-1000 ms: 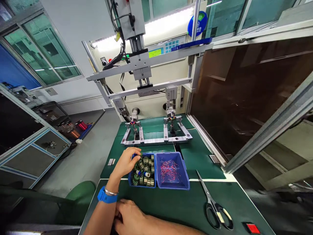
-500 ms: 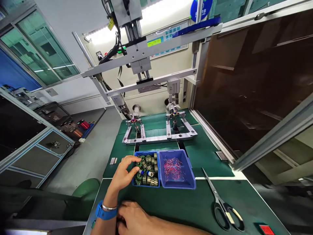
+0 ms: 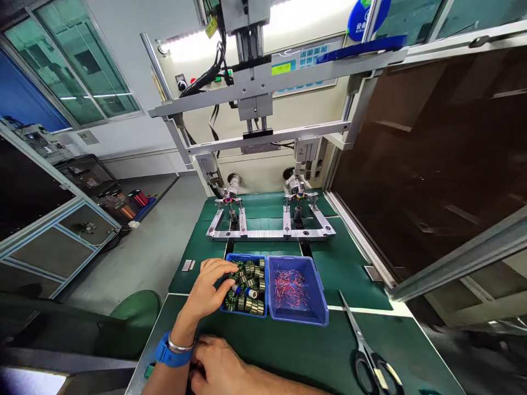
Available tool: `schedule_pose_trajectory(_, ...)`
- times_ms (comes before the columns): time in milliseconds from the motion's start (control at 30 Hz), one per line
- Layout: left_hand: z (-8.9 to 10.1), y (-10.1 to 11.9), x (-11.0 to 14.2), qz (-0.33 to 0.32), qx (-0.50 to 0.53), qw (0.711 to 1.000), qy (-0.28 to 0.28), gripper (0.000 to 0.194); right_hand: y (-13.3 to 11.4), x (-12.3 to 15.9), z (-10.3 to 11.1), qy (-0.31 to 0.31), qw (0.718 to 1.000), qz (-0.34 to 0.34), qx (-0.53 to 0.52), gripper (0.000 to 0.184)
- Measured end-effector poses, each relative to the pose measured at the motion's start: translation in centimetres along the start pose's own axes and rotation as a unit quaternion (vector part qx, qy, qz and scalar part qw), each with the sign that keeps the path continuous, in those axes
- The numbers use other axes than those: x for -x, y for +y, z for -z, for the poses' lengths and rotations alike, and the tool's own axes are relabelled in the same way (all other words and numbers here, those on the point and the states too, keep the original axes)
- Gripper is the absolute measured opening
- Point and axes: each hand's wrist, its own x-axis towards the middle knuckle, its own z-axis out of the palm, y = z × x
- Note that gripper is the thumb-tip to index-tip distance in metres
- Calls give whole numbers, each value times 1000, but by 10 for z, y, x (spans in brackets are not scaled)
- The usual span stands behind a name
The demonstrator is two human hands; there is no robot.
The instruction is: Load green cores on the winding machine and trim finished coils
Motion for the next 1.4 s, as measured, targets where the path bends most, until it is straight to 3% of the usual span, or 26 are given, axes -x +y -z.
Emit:
schedule_pose_trajectory(700,-2,-2,0,57,34,998,-17,27,-6,2,4,8,1000,9,16,24)
schedule_pose_trajectory(1400,-5,-2,1,62,44,997,-15,32,-7,2,8,-6,1000,6,15,27)
